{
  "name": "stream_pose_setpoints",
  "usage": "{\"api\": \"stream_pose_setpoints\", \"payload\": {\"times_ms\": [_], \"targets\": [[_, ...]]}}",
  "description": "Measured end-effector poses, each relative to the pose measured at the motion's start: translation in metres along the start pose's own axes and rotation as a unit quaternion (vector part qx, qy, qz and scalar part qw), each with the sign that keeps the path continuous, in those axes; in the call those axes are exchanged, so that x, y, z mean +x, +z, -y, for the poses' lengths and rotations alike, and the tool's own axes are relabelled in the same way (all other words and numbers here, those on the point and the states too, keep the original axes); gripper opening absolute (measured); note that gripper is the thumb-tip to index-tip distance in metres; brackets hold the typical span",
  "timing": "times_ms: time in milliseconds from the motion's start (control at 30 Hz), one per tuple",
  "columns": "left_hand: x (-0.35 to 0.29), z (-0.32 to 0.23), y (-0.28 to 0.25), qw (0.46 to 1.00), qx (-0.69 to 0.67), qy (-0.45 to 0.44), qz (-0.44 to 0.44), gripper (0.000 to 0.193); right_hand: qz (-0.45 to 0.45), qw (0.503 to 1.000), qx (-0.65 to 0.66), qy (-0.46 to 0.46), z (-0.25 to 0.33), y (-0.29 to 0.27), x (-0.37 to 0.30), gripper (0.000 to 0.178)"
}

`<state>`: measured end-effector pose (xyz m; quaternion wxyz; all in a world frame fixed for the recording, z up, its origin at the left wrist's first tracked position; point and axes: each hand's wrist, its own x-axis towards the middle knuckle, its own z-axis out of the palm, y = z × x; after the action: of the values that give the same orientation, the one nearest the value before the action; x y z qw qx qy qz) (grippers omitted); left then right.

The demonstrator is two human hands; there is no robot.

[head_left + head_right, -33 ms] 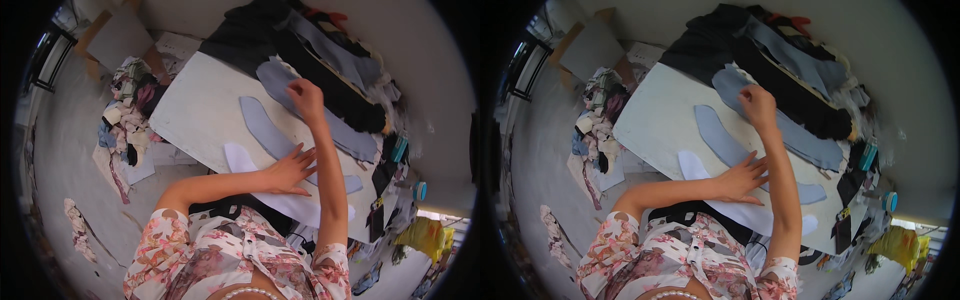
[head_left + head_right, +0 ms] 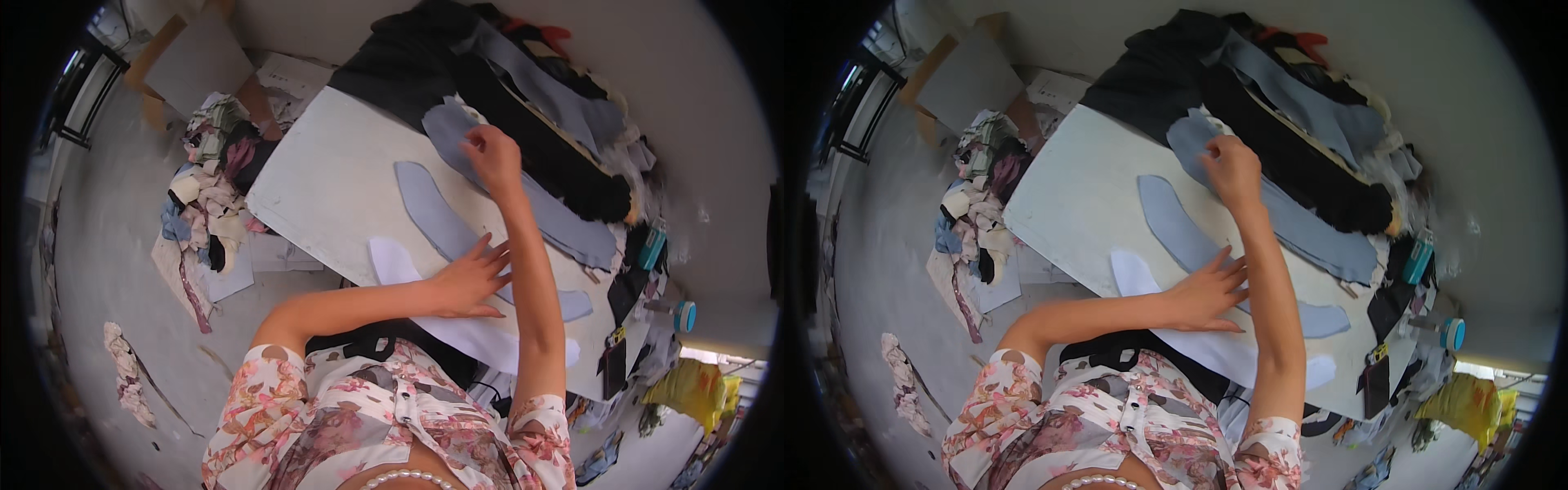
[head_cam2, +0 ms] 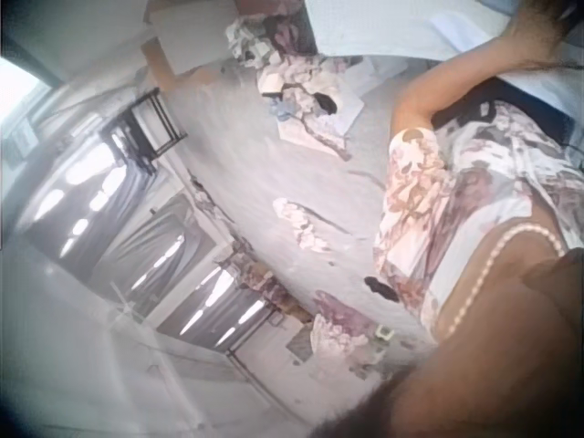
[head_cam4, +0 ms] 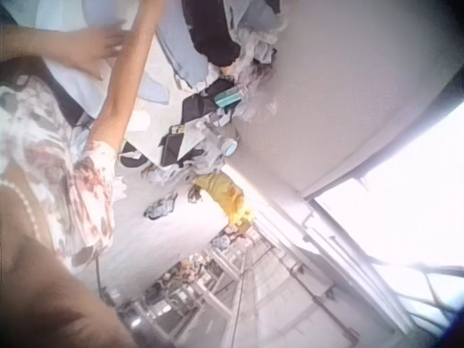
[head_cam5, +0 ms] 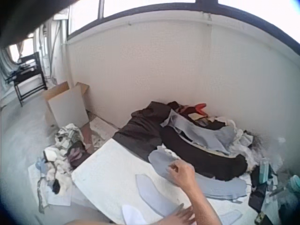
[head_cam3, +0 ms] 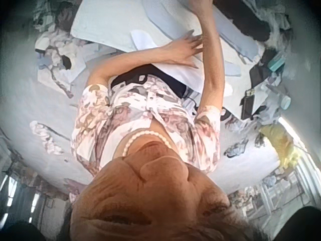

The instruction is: The person repeatedly folds a light blue fabric piece on a white worktable. They smooth the fabric with both hands, fold it in half lengthwise, and repeat the folding motion several times. The workspace contains scattered fabric scraps and a white paper pattern underneath the fabric.

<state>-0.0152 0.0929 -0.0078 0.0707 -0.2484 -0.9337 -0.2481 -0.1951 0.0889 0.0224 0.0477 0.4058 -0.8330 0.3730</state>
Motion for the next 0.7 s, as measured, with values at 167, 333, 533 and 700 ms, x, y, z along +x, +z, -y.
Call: {"api": "stream_pose_setpoints", "payload": {"times_ms": [167, 333, 533, 700], "targets": [[-0.036, 0.024, -0.025, 0.992, -0.002, -0.077, -0.099, 0.041, -0.039, 0.980, -0.187, -0.060, -0.009, 0.054, 0.027, 0.013], [-0.046, 0.059, -0.046, 0.939, -0.060, -0.168, -0.293, 0.022, -0.072, 0.986, -0.131, -0.075, -0.024, 0.056, 0.023, 0.011], [-0.016, 0.096, -0.074, 0.714, -0.427, -0.393, -0.392, 0.031, -0.113, 0.992, 0.020, -0.054, -0.010, 0.024, 0.014, 0.007], [0.023, 0.109, -0.091, 0.670, -0.525, -0.403, -0.336, 0.042, -0.098, 0.983, -0.037, -0.148, 0.008, -0.007, -0.001, 0.014]]}}
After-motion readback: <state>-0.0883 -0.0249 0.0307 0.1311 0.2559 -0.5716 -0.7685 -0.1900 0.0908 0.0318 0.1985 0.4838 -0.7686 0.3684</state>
